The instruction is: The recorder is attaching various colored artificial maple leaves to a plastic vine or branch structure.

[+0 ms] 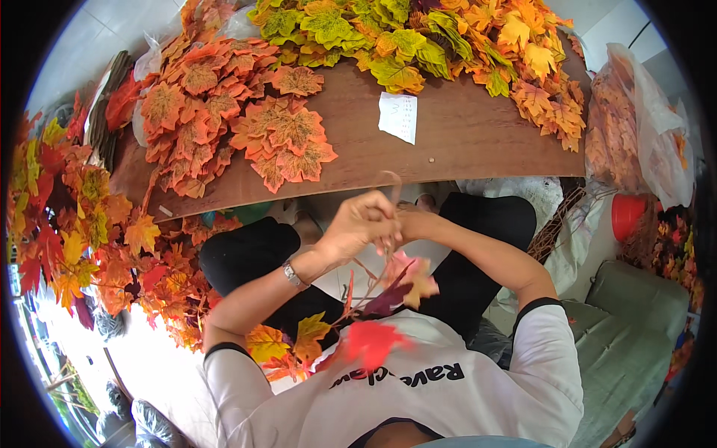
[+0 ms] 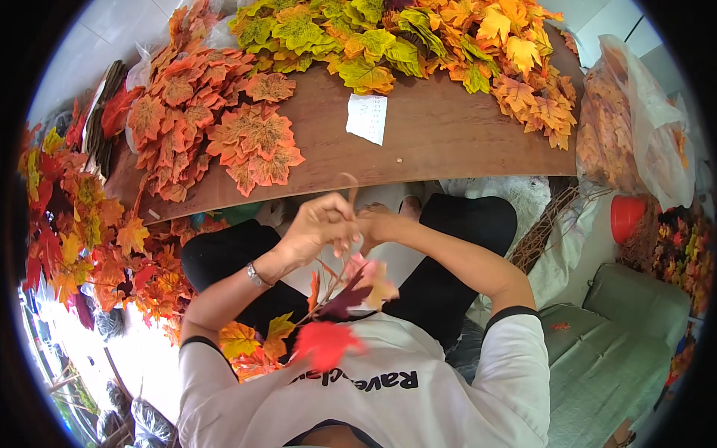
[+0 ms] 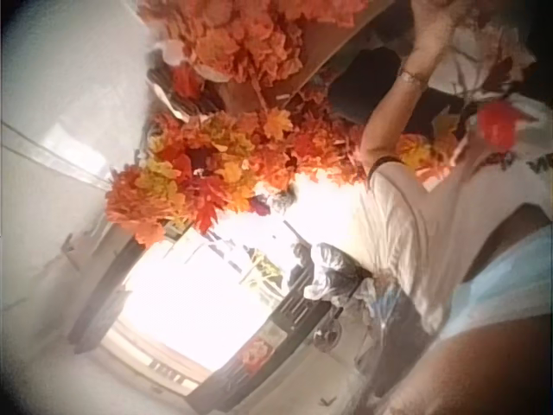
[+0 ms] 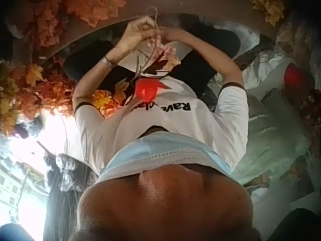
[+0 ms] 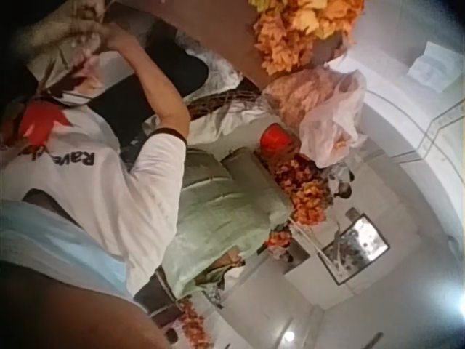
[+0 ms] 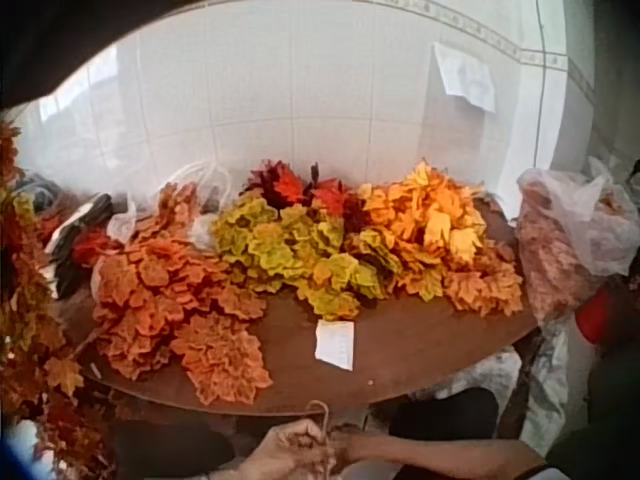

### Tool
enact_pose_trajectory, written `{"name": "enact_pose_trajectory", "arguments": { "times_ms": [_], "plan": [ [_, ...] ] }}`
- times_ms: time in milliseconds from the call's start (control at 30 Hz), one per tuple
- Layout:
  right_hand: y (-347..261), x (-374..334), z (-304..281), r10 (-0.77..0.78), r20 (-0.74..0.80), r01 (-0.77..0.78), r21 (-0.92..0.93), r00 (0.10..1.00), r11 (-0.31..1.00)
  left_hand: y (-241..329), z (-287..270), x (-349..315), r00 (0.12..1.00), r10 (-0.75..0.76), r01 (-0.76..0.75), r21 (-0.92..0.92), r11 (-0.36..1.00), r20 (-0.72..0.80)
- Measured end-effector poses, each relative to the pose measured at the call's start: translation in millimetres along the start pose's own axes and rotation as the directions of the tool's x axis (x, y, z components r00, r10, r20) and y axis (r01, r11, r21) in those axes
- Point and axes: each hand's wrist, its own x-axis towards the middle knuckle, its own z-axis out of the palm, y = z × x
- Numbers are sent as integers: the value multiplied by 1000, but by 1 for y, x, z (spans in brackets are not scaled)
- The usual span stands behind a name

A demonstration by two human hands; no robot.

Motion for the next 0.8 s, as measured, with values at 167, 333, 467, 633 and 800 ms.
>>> {"name": "enact_pose_trajectory", "arguments": {
  "times_ms": [167,333,467,633,800],
  "plan": [
    [-7,-31,-64,291,85,-304,240,953,922,-1,-35,0,933,202,-215,-11,977,-298],
    [-35,-23,-61,-74,-272,232,613,960,755,10,-25,2,973,158,-163,-17,986,-168],
    [-52,-22,-62,195,-417,340,879,888,334,11,-25,-4,977,141,-141,11,990,-162],
    [-58,-27,-71,178,-463,402,867,868,294,14,-26,-4,978,124,-130,-28,991,-170],
    [-60,-27,-70,204,-493,454,866,846,210,20,-24,-5,985,148,-157,-94,983,-93]
  ]
}}
